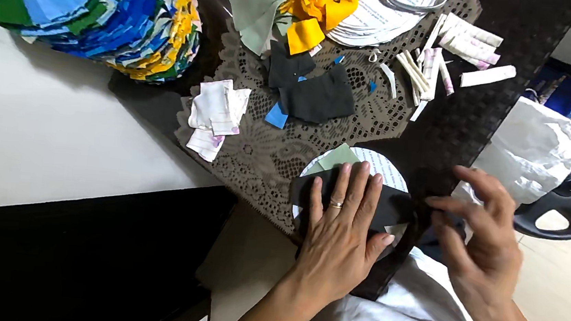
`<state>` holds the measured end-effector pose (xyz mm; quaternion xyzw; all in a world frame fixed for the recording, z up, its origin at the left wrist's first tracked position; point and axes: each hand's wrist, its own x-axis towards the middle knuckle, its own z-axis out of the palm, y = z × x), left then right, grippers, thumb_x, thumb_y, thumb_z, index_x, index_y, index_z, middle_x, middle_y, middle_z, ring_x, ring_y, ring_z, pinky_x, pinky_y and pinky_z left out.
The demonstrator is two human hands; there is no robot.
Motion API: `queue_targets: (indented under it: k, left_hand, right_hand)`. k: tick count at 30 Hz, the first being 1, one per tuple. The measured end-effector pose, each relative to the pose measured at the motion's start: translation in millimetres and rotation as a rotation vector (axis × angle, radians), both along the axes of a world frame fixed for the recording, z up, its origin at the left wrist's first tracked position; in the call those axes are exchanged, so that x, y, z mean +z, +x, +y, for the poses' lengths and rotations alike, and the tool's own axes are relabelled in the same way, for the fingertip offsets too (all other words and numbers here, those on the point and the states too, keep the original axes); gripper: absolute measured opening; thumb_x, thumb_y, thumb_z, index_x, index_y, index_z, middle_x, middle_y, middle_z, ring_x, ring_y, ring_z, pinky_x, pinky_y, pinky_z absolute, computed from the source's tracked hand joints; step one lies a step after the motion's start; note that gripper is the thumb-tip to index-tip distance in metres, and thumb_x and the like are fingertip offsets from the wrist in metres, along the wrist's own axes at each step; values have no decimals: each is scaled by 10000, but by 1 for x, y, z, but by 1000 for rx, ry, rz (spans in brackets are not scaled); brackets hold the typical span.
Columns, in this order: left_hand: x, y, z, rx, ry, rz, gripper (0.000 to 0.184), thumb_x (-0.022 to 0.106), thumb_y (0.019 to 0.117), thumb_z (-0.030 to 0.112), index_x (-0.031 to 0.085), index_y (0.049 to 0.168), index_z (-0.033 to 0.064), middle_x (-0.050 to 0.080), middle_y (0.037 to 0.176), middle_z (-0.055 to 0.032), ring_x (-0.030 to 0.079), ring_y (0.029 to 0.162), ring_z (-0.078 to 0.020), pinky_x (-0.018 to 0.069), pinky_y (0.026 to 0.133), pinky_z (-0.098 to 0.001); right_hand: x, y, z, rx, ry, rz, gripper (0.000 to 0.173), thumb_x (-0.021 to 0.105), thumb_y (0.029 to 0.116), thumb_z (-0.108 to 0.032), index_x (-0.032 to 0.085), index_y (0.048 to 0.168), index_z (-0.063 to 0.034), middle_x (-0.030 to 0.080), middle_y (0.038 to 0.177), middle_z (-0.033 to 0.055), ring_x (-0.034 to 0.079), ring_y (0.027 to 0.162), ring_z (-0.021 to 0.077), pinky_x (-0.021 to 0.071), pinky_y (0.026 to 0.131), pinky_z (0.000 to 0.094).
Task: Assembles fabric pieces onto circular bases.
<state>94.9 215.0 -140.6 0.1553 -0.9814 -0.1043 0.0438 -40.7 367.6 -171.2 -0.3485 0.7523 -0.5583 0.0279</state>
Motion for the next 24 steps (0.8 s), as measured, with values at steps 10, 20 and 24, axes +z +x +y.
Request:
queue_targets:
  k: [10,20,24]
  left_hand:
    - [14,-15,-6,222,19,19,713,209,1087,520,339,1598,40,304,1652,-201,217,1545,-430,84,1187,-727]
    - [-1,-17,-20,-44,-30,-1,746,265,1059,586,453,1535,44,421,1582,-226,343,1486,-456,193,1139,-756]
    - [2,-13,-52,-370,3,-8,723,232,1047,616,438,1540,128,415,1610,-125,343,1510,-347,218,1170,-678]
  right_hand:
    - [-21,-15,30,-162,-96,-231,158,592,963,-109,742,973,-158,585,1406,37,481,1374,161,453,1090,323]
    - [-28,-14,27,-127,-53,-182,158,572,972,-128,730,959,-133,618,1345,91,451,1407,180,359,1176,349]
    - [-29,-17,29,-114,-20,-36,143,570,995,-175,706,958,-150,618,1354,76,411,1446,188,291,1219,374]
